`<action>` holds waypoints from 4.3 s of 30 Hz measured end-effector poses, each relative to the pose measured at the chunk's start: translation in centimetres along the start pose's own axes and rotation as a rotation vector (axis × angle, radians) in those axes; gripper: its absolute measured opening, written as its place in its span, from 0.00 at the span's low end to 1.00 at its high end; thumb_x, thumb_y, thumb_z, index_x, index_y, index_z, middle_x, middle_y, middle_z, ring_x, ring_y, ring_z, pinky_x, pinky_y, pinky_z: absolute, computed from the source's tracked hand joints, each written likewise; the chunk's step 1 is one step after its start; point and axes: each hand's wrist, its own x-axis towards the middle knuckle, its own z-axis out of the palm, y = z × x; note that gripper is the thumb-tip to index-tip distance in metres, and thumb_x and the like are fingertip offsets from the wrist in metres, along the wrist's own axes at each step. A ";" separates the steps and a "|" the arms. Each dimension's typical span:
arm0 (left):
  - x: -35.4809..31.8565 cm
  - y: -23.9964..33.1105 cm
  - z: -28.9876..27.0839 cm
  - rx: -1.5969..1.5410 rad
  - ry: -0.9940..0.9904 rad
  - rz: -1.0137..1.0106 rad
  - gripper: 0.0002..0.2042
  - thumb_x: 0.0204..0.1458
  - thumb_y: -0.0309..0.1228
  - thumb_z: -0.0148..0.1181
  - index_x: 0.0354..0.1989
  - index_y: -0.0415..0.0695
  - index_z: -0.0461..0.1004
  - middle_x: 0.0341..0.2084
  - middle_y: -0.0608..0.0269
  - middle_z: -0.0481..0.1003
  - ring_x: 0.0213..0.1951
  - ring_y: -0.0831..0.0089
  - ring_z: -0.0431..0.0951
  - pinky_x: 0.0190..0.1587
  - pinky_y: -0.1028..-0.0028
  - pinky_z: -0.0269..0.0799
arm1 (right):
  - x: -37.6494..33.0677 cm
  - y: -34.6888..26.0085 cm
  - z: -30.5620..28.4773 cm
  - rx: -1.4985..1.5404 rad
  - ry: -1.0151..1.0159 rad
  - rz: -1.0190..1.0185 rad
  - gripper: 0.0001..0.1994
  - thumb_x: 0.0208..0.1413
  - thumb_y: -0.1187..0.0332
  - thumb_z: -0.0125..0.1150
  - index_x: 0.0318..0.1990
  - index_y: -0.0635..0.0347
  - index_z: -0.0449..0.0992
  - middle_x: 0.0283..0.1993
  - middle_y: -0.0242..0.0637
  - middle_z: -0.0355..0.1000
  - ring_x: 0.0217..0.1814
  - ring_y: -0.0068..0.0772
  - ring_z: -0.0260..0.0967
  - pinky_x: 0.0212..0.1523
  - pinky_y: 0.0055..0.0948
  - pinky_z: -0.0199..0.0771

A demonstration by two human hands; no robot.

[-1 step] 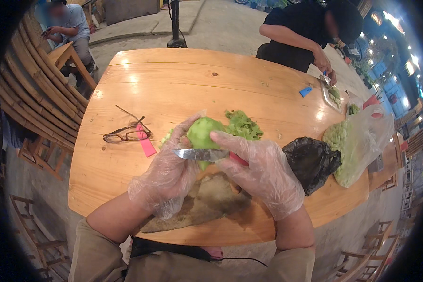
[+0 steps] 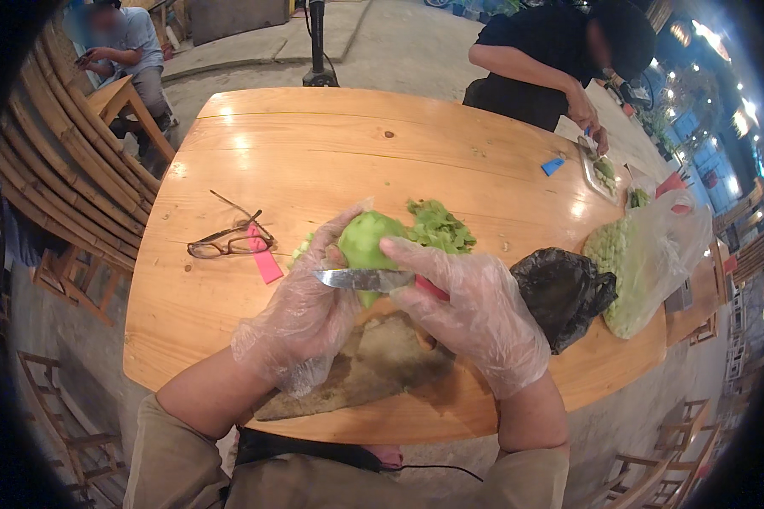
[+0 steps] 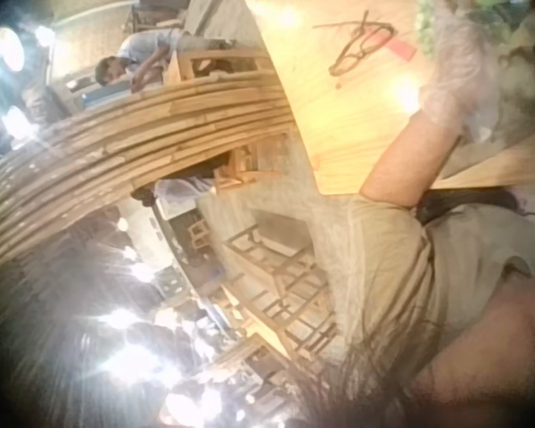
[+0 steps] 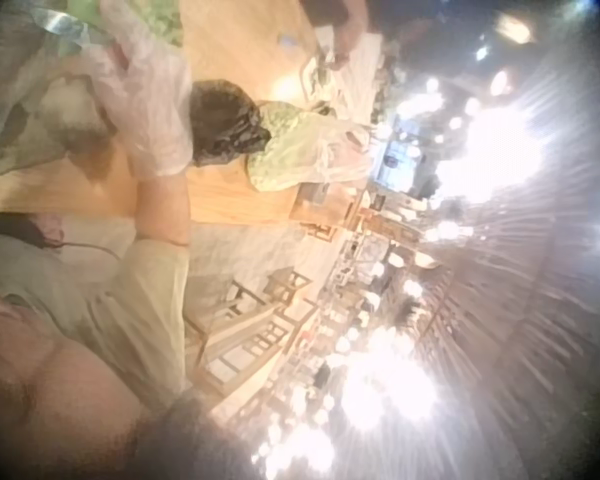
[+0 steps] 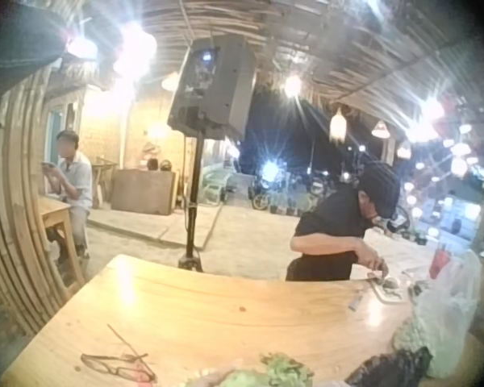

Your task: The person peels a green vegetable using a knife and then slices it into small pieces on a wooden cutting board. The person wears transparent gloves and works at a wooden table where other chopped vegetables and a black trash bag are visible.

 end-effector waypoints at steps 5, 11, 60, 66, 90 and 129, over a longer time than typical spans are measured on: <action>0.1 0.4 0.3 -0.120 0.055 -0.065 0.24 0.64 0.30 0.50 0.68 0.50 0.56 0.59 0.59 0.66 0.59 0.67 0.70 0.63 0.64 0.70 | -0.1 0.2 -0.1 -0.008 -0.029 0.011 0.21 0.49 0.71 0.68 0.54 0.54 0.78 0.32 0.47 0.76 0.32 0.51 0.74 0.35 0.39 0.74; 0.0 0.1 0.1 -0.142 0.075 -0.078 0.21 0.66 0.30 0.49 0.67 0.52 0.57 0.59 0.58 0.66 0.60 0.64 0.70 0.64 0.62 0.69 | 0.0 0.0 -0.3 -0.038 -0.026 -0.027 0.20 0.49 0.73 0.67 0.53 0.55 0.78 0.32 0.48 0.76 0.32 0.51 0.76 0.33 0.38 0.75; -0.4 0.2 0.8 0.010 0.051 -0.083 0.22 0.63 0.23 0.53 0.65 0.47 0.57 0.62 0.59 0.62 0.63 0.66 0.65 0.65 0.62 0.66 | -0.8 0.6 0.7 0.249 0.005 0.154 0.17 0.53 0.71 0.66 0.51 0.63 0.76 0.35 0.42 0.72 0.32 0.34 0.71 0.37 0.31 0.72; -0.9 -0.2 1.2 0.202 0.048 -0.016 0.23 0.62 0.20 0.50 0.65 0.45 0.57 0.62 0.59 0.61 0.64 0.69 0.63 0.66 0.66 0.63 | -0.8 0.2 0.7 0.275 0.008 0.200 0.12 0.53 0.74 0.66 0.44 0.67 0.75 0.35 0.40 0.72 0.31 0.28 0.71 0.33 0.30 0.72; 0.0 0.4 -0.6 0.040 0.103 -0.026 0.23 0.63 0.27 0.53 0.66 0.47 0.58 0.58 0.58 0.66 0.60 0.65 0.69 0.62 0.59 0.70 | 0.9 2.1 -0.9 0.479 0.050 0.667 0.22 0.63 0.60 0.55 0.57 0.67 0.66 0.29 0.34 0.74 0.23 0.15 0.59 0.24 0.17 0.61; -0.1 0.3 -0.2 -0.006 0.098 -0.061 0.23 0.64 0.29 0.52 0.67 0.45 0.58 0.59 0.57 0.66 0.60 0.63 0.70 0.63 0.60 0.71 | 0.5 1.5 -0.9 0.312 0.148 0.478 0.20 0.63 0.63 0.53 0.59 0.63 0.74 0.23 0.33 0.62 0.30 0.20 0.59 0.31 0.25 0.63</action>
